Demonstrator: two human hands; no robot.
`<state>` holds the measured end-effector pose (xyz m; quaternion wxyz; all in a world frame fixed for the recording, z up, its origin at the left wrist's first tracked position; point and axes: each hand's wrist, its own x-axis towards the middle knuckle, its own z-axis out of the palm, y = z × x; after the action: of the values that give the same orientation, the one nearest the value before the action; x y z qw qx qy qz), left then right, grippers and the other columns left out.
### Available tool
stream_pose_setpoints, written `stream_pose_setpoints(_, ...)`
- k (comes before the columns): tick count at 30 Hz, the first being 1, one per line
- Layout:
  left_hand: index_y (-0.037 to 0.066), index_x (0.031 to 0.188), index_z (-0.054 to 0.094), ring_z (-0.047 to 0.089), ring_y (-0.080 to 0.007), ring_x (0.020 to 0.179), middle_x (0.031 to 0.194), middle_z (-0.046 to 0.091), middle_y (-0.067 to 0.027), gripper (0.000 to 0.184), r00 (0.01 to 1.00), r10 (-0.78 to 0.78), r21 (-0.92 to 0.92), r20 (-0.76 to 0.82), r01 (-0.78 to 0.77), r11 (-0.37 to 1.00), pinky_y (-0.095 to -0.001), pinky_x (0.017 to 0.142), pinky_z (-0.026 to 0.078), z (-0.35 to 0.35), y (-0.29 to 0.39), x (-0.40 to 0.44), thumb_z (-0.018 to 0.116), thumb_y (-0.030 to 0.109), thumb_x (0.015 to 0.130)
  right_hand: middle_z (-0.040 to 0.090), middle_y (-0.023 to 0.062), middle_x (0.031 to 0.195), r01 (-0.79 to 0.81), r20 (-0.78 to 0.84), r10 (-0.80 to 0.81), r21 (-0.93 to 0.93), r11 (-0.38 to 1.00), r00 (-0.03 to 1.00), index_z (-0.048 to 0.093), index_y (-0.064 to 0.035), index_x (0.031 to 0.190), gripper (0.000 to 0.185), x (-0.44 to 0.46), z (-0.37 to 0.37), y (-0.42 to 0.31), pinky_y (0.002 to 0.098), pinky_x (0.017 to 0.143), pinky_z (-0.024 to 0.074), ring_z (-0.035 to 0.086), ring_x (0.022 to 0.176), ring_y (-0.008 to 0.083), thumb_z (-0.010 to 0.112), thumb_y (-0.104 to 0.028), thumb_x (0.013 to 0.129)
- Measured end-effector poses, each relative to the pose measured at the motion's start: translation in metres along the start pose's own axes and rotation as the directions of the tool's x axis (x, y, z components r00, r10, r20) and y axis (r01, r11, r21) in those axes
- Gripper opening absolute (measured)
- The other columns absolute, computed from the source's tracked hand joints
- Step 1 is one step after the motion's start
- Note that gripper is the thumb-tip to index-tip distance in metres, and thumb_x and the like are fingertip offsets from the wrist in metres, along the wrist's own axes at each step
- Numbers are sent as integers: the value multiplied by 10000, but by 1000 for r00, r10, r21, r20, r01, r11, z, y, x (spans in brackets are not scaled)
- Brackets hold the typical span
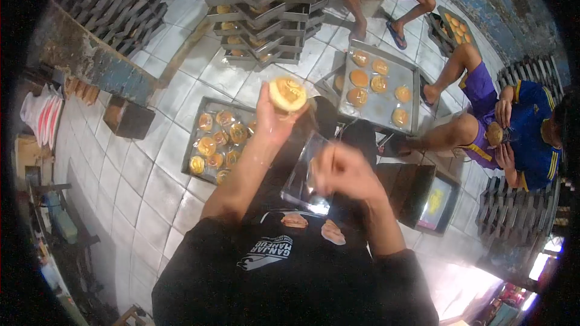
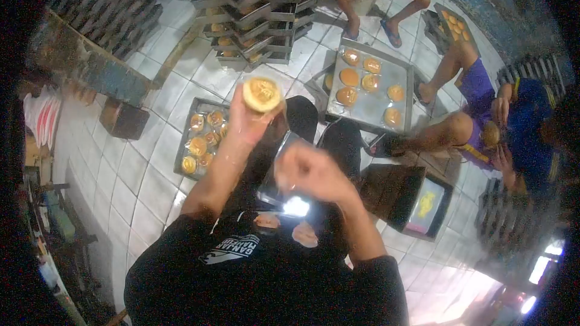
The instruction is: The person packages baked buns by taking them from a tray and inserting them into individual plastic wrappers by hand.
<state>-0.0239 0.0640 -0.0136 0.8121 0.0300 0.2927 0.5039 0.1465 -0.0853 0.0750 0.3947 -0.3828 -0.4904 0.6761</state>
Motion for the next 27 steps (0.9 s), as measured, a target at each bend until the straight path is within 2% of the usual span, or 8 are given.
stream_pose_setpoints(2,72,1339,584,627,-302,1238,1344,640,-156,524,982,-150,-8,117,152,988,-510,1065,507,15,-7,-47,374,490,1104,672,142,1085,89,-280,-638,-871,483,717,619,-27,1127,374,22,-9,13,393,834,562,681,1021,294,813,-72,811)
stream_pose_setpoints(4,71,1391,557,617,-249,1251,1350,640,-129,535,907,-398,108,136,385,916,-445,1074,504,16,-13,-67,383,488,1105,656,149,1165,177,-165,-708,-906,384,687,638,-39,1157,413,19,-4,13,428,859,561,667,1078,348,809,-54,782)
stream_pose_setpoints(8,65,1405,568,649,-223,1155,1299,651,-109,537,982,-121,486,147,34,873,-391,985,545,-3,-12,-39,383,477,1115,682,155,1085,153,-132,-628,-912,380,767,673,-38,1115,275,31,-20,21,398,835,559,692,1010,333,764,-79,858)
stream_pose_setpoints(10,53,1352,630,692,-168,960,1154,699,-85,496,955,-82,604,284,-112,789,-319,839,587,-1,-17,-34,422,438,1120,688,175,956,-117,-542,-367,-663,739,756,688,-17,1031,146,47,-34,28,382,805,561,701,907,362,689,-141,952)
stream_pose_setpoints(15,3,1068,740,661,-91,825,919,733,-32,335,881,278,735,383,-473,485,-262,714,547,1,-28,-18,546,274,1093,620,201,797,-54,-419,-528,-817,574,738,640,-2,894,225,54,-38,22,452,654,487,635,717,392,633,-198,1004)
stream_pose_setpoints(20,-32,936,701,639,-102,810,898,710,-49,284,886,355,785,299,-440,437,-259,693,507,16,-17,-22,593,201,1058,571,116,688,-24,-407,-582,-833,553,704,631,-6,848,303,59,-49,12,370,595,445,576,615,248,613,-247,1029)
stream_pose_setpoints(22,-48,903,677,629,-161,838,920,659,-93,292,699,607,772,378,-599,210,-295,736,495,20,-5,-7,610,201,1041,531,-12,666,-26,-644,-145,-248,968,752,645,-24,836,359,69,-79,20,297,568,390,489,620,98,597,-308,1049)
stream_pose_setpoints(27,-50,874,679,616,-201,888,973,644,-118,304,694,538,780,478,-617,104,-334,825,482,-34,-11,-39,624,206,1029,549,-53,670,-192,-653,24,-188,963,757,654,-41,826,355,27,-51,51,247,542,389,477,603,51,617,-319,1044)
